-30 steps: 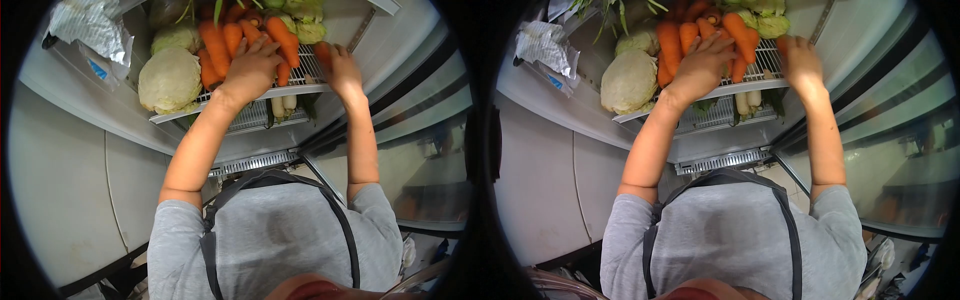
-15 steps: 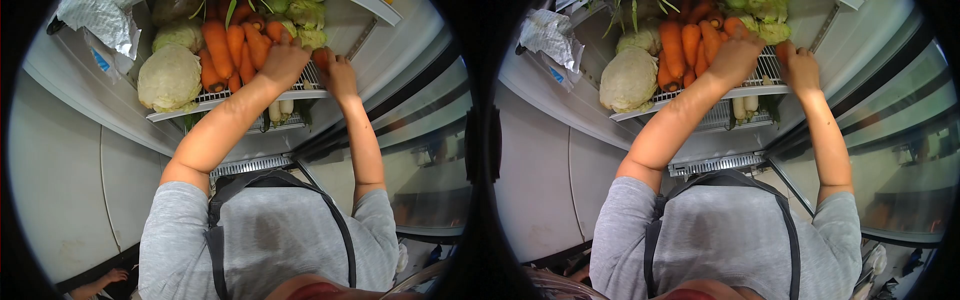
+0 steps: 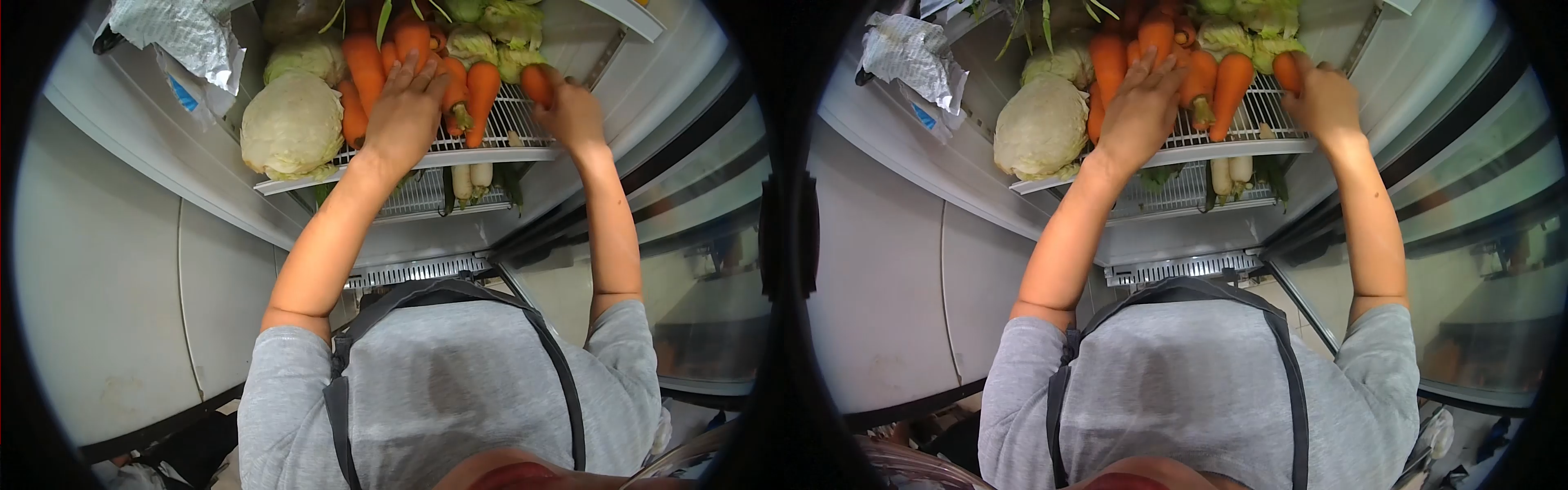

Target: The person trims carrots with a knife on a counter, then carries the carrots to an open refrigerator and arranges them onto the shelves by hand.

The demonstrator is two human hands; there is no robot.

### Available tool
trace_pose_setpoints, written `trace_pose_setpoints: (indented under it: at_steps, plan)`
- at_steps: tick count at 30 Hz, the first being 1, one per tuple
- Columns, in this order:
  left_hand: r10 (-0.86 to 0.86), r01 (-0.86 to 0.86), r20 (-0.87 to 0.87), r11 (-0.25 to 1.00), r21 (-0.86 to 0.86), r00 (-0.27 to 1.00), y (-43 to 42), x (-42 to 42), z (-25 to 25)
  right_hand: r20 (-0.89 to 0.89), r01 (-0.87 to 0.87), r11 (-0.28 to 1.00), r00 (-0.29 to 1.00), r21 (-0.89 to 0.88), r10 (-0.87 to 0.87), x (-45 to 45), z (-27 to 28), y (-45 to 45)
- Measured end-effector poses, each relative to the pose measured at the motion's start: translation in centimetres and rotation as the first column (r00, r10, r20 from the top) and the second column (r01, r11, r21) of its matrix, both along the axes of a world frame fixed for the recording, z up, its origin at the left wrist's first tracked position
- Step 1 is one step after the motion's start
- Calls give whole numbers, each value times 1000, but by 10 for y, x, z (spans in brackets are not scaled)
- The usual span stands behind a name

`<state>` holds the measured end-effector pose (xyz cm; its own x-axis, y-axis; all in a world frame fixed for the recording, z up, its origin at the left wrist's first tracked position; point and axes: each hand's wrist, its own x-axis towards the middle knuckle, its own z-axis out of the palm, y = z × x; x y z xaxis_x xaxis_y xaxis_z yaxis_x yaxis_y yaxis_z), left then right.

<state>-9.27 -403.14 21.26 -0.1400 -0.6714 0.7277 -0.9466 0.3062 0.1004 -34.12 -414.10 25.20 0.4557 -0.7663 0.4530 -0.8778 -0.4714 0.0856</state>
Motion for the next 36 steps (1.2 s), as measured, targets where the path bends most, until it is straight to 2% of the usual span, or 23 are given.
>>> trace_pose_setpoints:
  at_steps: [1, 2, 3, 4, 5, 6, 7, 8, 10, 11, 13, 14, 16, 17, 21, 23, 27, 29, 30, 32, 33, 34, 36]
  plan:
    - [2, -2, -19, 1000, 26, 1000, 2, -1, 0, 0, -1, 1000, 1000, -2, 1, 1, 8, 0]
    - [1, -1, -19, 1000, 27, 1000, 3, -2, 1, 284, -110, 988, 956, 111, 75, 1, 15, -2]
    - [7, -6, -42, 1000, 29, 999, 4, -3, 2, 549, -242, 952, 829, 186, 103, 3, 17, -4]
    - [12, -10, -64, 999, 31, 998, 5, -3, 3, 549, -240, 953, 830, 187, 101, 7, 11, -10]
    - [11, -9, -64, 999, 32, 998, 7, -3, 3, 786, -397, 885, 616, 243, 60, 16, -5, -20]
    - [22, -20, -51, 999, 42, 998, 9, -1, 3, 937, -555, 798, 348, 237, -36, 26, -23, -30]
    - [33, -31, -37, 998, 51, 999, 12, 1, 3, 949, -608, 746, 297, 270, -101, 36, -41, -40]
    - [33, -31, -35, 998, 50, 999, 14, 3, 4, 950, -608, 747, 296, 268, -100, 52, -55, -40]
    - [43, -36, -74, 995, 91, 996, 18, 6, 8, 945, -578, 816, 279, 22, 173, 89, -69, -34]
    - [42, -35, -74, 996, 85, 996, 19, 6, 8, 943, -578, 816, 280, 17, 178, 94, -68, -31]
    - [49, -43, -99, 997, 64, 994, 18, 6, 9, 888, -650, 751, 407, 116, 215, 94, -58, -19]
    - [46, -40, -101, 997, 59, 994, 14, 7, 10, 886, -648, 753, 409, 114, 219, 92, -54, -20]
    - [50, -48, -71, 998, 30, 996, 12, 4, 6, 935, -755, 627, 335, 193, 116, 86, -47, -13]
    - [48, -46, -70, 998, 34, 996, 13, 2, 6, 950, -752, 602, 311, 270, -37, 82, -41, -8]
    - [58, -59, -64, 998, -6, 996, 11, -1, 9, 958, -768, 574, 255, 282, -130, 86, -37, -7]
    - [60, -60, -59, 998, -5, 996, 13, -1, 8, 937, -716, 637, 348, 286, -29, 94, -42, -14]
    - [50, -48, -89, 999, 20, 995, 25, 1, 13, 904, -660, 655, 420, 368, -85, 106, -26, -7]
    - [29, -27, -115, 1000, 15, 993, 34, 3, 19, 863, -780, 375, 424, 502, -274, 102, -2, 5]
    - [23, -24, -117, 1000, -10, 993, 39, 4, 23, 859, -777, 372, 426, 508, -284, 99, -1, 5]
    - [14, -18, -123, 999, -33, 992, 48, 8, 28, 916, -956, 111, 222, 272, -334, 91, 2, 2]
    - [22, -28, -118, 998, -56, 993, 53, 10, 27, 882, -949, 93, 241, 302, -404, 87, 9, 6]
    - [27, -37, -113, 996, -80, 993, 58, 11, 27, 877, -947, 98, 242, 307, -414, 81, 5, 3]
    - [28, -39, -119, 996, -86, 992, 74, 13, 28, 923, -898, 280, 259, 339, -286, 67, -6, -7]
